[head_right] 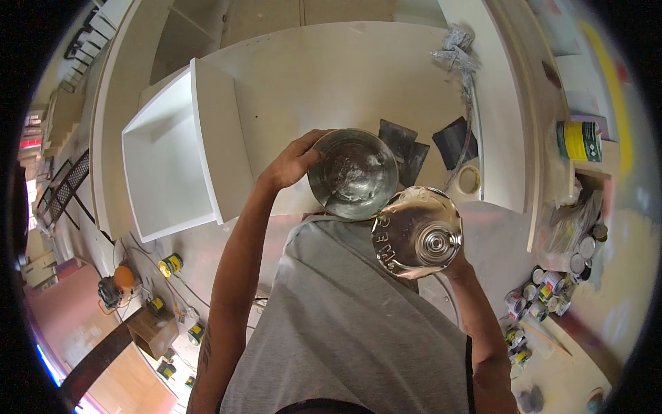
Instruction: The person is mixing paint and then using a spray gun to paint a white furniture piece in a workshop.
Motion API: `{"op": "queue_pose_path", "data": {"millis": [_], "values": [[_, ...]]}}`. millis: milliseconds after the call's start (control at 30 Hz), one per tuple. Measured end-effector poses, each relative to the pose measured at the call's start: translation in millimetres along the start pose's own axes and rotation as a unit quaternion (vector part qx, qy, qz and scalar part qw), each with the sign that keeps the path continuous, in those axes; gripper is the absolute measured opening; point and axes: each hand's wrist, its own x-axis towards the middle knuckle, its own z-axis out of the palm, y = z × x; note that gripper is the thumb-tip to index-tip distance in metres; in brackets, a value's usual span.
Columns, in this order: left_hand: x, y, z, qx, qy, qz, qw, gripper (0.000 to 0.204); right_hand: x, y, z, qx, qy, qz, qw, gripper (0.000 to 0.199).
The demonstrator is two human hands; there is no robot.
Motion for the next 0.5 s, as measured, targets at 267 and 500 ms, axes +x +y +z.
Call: {"op": "queue_pose_path", "data": {"millis": [267,500], "values": [[-3.2,7.9,-0.6,0.022,-0.005,-0.017,1.000,0.057,-16.9,54.8,-37.7,0.056,-0.013,0.054,0.997,0.075],[-4.7,-2.8,-0.9,-0.010,0.022,-0.024,0.999,0.056,37.9,108.2,-9.6,-0.202,-0.133,-0.017,0.970,0.073]]}}
